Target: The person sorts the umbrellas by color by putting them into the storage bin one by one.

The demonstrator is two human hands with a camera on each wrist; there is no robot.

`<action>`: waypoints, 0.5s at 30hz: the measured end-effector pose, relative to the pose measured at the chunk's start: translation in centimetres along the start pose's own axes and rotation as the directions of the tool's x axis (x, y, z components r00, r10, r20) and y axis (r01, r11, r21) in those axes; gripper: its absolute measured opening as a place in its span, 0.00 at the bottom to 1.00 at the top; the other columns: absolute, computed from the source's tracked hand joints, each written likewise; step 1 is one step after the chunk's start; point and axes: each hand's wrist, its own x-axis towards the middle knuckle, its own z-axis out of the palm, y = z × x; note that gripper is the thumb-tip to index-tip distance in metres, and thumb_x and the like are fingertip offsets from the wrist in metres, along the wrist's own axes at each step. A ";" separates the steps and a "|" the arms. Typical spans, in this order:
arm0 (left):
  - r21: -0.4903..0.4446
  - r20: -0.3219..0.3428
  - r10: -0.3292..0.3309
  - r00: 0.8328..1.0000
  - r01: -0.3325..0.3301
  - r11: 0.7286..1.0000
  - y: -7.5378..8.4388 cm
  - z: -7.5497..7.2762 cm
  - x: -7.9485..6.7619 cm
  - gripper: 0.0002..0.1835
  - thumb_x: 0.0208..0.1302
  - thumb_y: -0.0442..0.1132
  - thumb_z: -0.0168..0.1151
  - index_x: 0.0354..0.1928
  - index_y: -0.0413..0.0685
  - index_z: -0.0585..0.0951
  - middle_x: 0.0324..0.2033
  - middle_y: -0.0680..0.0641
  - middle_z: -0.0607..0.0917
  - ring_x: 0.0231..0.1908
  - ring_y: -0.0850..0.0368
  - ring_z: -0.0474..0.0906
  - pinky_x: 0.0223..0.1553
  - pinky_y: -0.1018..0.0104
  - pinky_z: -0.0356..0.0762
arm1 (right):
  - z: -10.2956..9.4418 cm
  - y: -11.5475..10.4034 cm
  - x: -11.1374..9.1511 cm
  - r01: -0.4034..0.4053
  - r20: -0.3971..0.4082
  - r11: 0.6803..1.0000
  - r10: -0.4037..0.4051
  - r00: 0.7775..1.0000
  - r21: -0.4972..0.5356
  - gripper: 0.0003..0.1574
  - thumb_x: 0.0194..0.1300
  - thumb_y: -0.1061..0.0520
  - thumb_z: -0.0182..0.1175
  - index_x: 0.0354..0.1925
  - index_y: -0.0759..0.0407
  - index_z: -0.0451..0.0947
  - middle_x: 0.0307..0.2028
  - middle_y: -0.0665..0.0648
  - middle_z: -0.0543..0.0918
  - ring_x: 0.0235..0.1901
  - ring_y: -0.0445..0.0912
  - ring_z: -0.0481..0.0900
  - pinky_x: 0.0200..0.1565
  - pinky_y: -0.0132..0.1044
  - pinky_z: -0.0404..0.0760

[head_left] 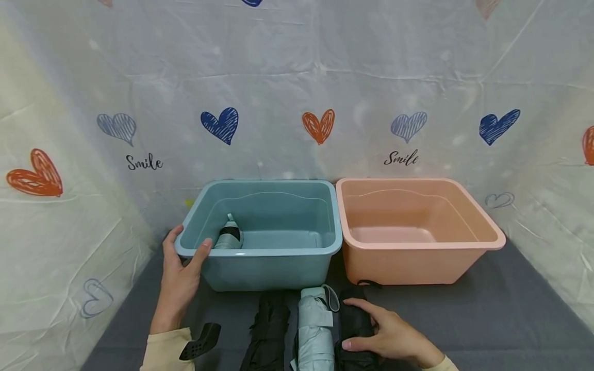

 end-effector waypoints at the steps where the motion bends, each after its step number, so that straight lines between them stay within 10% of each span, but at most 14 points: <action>1: 0.002 0.000 0.000 1.000 0.000 1.000 0.0 0.0 0.0 0.48 0.74 0.54 0.58 0.81 0.62 0.37 0.78 0.39 0.45 0.74 0.36 0.49 0.67 0.32 0.52 | 0.0 0.0 0.0 -0.001 -0.003 1.000 0.001 1.000 0.006 0.47 0.61 0.46 0.74 0.73 0.52 0.68 0.17 0.47 0.60 0.12 0.39 0.58 0.21 0.33 0.67; 9: 0.004 0.001 0.002 1.000 -0.002 1.000 -0.1 0.0 0.0 0.48 0.74 0.55 0.58 0.81 0.62 0.38 0.78 0.39 0.45 0.74 0.37 0.48 0.67 0.32 0.51 | -0.6 0.7 0.3 0.060 0.091 0.951 -0.092 0.992 0.303 0.47 0.59 0.63 0.74 0.70 0.67 0.62 0.41 0.62 0.81 0.33 0.47 0.84 0.38 0.35 0.82; 15: 0.005 -0.001 0.009 1.000 -0.009 1.000 0.0 0.0 0.0 0.48 0.74 0.55 0.58 0.81 0.62 0.38 0.78 0.39 0.45 0.74 0.37 0.48 0.67 0.31 0.51 | -2.3 0.0 -0.4 0.071 0.110 0.965 -0.101 0.989 0.251 0.47 0.57 0.61 0.76 0.70 0.57 0.66 0.41 0.60 0.68 0.28 0.46 0.65 0.35 0.33 0.71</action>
